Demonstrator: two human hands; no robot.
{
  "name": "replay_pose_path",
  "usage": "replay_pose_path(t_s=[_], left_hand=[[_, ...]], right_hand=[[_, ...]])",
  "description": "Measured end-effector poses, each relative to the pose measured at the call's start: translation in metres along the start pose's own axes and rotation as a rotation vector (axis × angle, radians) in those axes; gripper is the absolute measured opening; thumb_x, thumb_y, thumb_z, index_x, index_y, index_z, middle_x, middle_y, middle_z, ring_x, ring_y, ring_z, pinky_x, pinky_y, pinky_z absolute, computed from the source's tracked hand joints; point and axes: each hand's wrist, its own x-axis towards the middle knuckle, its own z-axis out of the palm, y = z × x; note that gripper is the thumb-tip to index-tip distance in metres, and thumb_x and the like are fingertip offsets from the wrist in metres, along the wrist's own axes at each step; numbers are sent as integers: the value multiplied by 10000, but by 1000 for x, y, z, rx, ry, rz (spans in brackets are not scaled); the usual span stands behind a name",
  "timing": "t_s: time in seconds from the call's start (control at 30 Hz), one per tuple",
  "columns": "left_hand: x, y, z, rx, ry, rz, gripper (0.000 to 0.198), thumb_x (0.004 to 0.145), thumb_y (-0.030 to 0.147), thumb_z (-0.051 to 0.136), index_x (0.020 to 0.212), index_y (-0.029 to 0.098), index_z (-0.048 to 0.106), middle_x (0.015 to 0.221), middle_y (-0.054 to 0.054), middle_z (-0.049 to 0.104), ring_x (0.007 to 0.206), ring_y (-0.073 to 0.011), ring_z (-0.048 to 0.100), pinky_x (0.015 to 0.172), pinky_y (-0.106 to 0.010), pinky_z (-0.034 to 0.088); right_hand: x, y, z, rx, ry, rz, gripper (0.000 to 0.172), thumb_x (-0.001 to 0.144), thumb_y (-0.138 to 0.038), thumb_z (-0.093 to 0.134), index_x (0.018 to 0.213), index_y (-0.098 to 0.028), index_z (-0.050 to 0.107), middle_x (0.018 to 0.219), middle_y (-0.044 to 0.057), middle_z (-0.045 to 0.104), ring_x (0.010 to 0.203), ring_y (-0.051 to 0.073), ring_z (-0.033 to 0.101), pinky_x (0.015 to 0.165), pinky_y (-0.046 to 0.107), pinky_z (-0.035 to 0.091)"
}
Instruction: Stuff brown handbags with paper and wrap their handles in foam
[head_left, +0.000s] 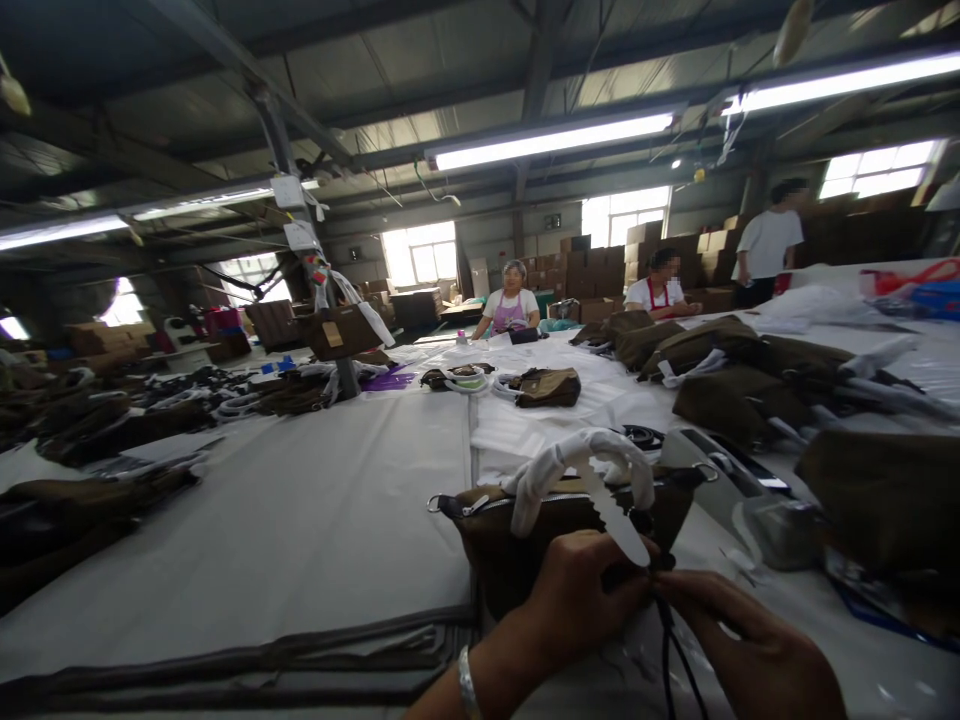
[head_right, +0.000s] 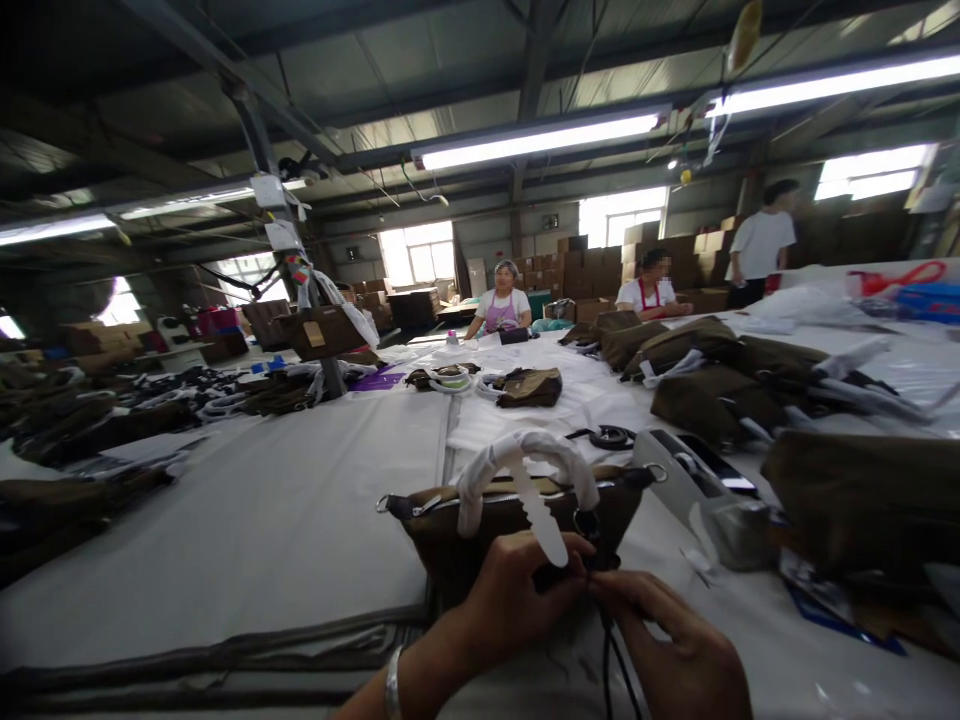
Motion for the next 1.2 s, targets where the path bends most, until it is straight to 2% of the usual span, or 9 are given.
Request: replay_pose_path(t_s=[0.2, 0.33, 0.43, 0.5, 0.6, 0.7, 0.87, 1.03, 1.2], left_hand=[[1, 0, 0, -45, 43, -48, 163, 826, 185, 744, 988, 189, 764, 919, -33, 786, 861, -175, 730, 818, -241, 543], [-1, 7, -15, -6, 68, -84, 210, 888, 232, 676, 1092, 198, 718, 1093, -55, 762, 1024, -207, 709, 932, -297, 541], [-9, 9, -24, -39, 118, -227, 234, 959, 318, 563, 1099, 171, 680, 931, -65, 776, 809, -192, 747, 761, -284, 598], [-15, 10, -23, -128, 43, -346, 274, 975, 377, 535, 1086, 166, 670, 888, -60, 772, 732, -185, 749, 664, -265, 605], [-21, 9, -14, -167, -121, -430, 302, 968, 405, 549, 1094, 164, 682, 1022, -84, 764, 855, -211, 759, 693, -268, 613], [-21, 6, -6, -118, -147, -439, 340, 968, 423, 547, 1121, 154, 686, 1036, -95, 764, 898, -225, 753, 721, -277, 609], [-15, 8, -3, 9, -110, -442, 434, 951, 501, 544, 1126, 137, 704, 931, -95, 777, 808, -247, 747, 696, -308, 595], [-6, 15, 2, 63, -158, -400, 461, 938, 537, 541, 1120, 154, 724, 1009, -95, 777, 966, -281, 718, 845, -350, 559], [0, 11, 6, -96, -89, -488, 433, 859, 523, 634, 1046, 142, 722, 1005, -89, 778, 977, -285, 713, 854, -353, 559]], right_hand=[[-5, -5, 6, 142, -18, 116, 272, 787, -548, 708, 809, -292, 798, 854, -10, 775, 808, 194, 747, 762, 198, 588], [-10, 1, 3, 142, 52, 219, 336, 919, -496, 592, 1074, -245, 754, 1074, 48, 745, 870, 204, 719, 824, 302, 578], [-16, 7, 5, 125, 77, 289, 368, 955, -499, 537, 1129, -225, 709, 1159, 80, 710, 981, 232, 696, 884, 355, 563], [-21, 10, 11, 211, 18, 328, 373, 939, -514, 560, 1130, -214, 672, 1160, 93, 700, 1077, 250, 671, 932, 370, 553], [-25, 11, 22, 381, -18, 408, 476, 872, -560, 635, 1174, -199, 569, 1180, 123, 668, 1073, 258, 673, 871, 358, 583], [-25, 12, 27, 482, -34, 468, 581, 809, -571, 707, 1213, -196, 521, 1195, 136, 649, 975, 250, 693, 804, 358, 591], [-27, 4, 22, 655, -90, 477, 458, 844, -514, 713, 1144, -186, 604, 990, 81, 706, 1009, 255, 674, 918, 379, 539], [-31, -17, 21, 795, -128, 471, 380, 894, -473, 671, 1161, -203, 659, 1130, 86, 711, 1081, 266, 664, 963, 389, 532], [-32, -28, 6, 496, -252, 273, 388, 949, -296, 593, 1334, -260, 622, 1256, 62, 683, 1124, 249, 651, 974, 361, 524]])
